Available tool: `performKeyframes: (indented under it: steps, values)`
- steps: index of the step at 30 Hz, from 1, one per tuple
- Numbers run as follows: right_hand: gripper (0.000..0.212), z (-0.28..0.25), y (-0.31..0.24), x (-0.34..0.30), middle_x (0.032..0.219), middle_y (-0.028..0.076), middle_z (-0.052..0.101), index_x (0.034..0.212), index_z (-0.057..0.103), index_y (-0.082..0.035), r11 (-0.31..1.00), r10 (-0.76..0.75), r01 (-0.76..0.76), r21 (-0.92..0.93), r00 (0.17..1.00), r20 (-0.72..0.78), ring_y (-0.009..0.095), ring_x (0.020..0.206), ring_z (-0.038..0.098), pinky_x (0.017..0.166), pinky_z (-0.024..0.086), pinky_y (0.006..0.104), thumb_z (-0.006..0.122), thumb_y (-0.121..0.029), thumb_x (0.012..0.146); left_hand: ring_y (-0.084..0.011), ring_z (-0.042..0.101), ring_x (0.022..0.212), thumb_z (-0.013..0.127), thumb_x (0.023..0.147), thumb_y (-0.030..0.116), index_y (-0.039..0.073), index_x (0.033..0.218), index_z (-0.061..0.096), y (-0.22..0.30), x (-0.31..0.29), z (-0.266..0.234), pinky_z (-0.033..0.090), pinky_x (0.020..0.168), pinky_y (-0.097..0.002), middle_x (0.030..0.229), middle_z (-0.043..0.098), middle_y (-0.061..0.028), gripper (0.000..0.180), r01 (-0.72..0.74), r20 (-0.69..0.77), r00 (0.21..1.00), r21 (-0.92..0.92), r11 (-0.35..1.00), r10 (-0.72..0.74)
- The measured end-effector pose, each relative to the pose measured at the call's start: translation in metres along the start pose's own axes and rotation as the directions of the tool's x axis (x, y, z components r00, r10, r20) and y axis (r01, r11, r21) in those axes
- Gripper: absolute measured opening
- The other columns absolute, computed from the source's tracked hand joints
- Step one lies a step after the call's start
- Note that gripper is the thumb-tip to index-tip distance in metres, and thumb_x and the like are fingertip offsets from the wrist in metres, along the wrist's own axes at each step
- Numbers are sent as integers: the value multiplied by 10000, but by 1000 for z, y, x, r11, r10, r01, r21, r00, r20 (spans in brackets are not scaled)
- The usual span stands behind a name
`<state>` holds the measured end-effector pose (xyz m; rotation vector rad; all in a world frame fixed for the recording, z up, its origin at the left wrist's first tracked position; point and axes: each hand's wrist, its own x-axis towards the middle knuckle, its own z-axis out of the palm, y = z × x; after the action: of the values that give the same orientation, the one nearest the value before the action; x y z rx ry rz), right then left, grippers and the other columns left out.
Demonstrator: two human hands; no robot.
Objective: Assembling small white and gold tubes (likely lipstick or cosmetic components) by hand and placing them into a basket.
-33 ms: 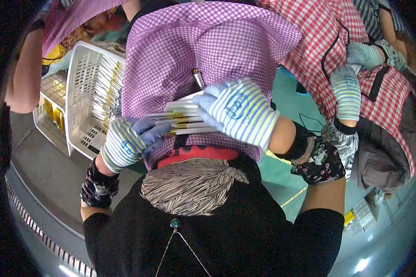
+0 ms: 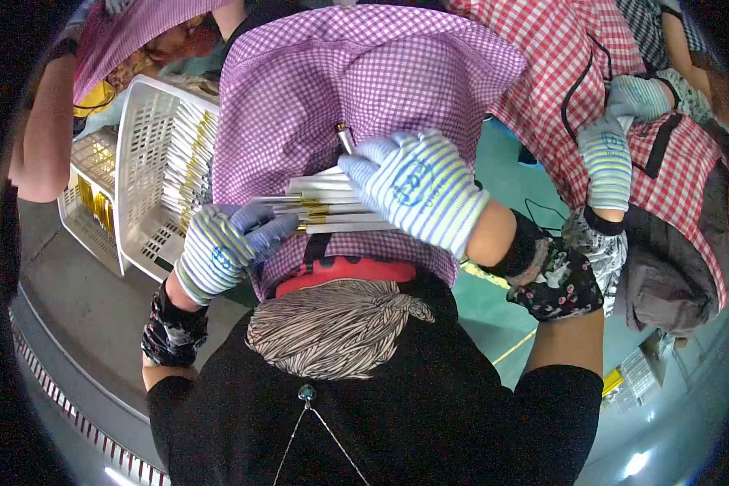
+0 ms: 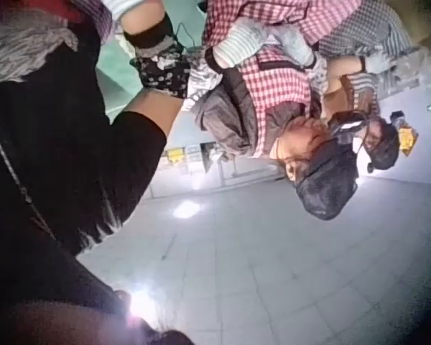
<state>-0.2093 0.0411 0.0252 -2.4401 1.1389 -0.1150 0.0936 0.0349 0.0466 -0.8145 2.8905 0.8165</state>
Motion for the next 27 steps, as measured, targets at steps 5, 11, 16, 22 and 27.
performKeyframes:
  steps: [5, 11, 16, 22, 27]
  values:
    - [325, 20, 12, 4, 1023, 68, 653, 1144, 672, -120, 986, 121, -93, -137, 970, 209, 231, 828, 647, 715, 519, 415, 563, -307, 901, -283, 681, 751, 736, 799, 186, 116, 1131, 699, -2, 12, -20, 533, 597, -371, 996, 694, -73, 341, 21, 45, 999, -326, 945, -7]
    - [265, 11, 5, 3, 959, 85, 637, 1086, 666, -100, 988, 84, -53, -145, 974, 213, 247, 848, 643, 697, 508, 438, 518, -214, 898, -265, 648, 853, 623, 831, 212, 172, 1105, 695, -11, 68, -25, 515, 734, -378, 941, 659, -31, 286, 65, 41, 997, 145, 987, -72]
    - [284, -10, 2, -13, 973, 47, 617, 1110, 664, -127, 981, 94, -84, -173, 994, 52, 216, 823, 610, 682, 488, 399, 555, -224, 866, -263, 630, 1054, 561, 844, 224, 127, 938, 724, -28, 125, 21, 475, 942, -387, 1031, 695, -62, 212, -236, 21, 971, 233, 943, 237]
    - [278, -5, 13, -47, 1004, 76, 649, 1092, 658, -107, 977, 159, -163, -139, 986, -40, 253, 861, 641, 713, 512, 394, 669, -184, 826, -258, 611, 1050, 550, 832, 233, 135, 873, 674, -31, 139, 55, 450, 973, -399, 1003, 667, -62, 162, -183, 12, 982, 305, 935, 188]
    - [212, -19, 16, -44, 905, 73, 677, 1043, 649, -77, 913, 291, -176, 368, 914, -283, 257, 811, 640, 719, 520, 374, 697, -134, 845, -239, 607, 1095, 600, 801, 288, 126, 882, 647, -26, 121, 21, 455, 946, -396, 978, 659, -52, 187, -198, 23, 978, 400, 895, 206]
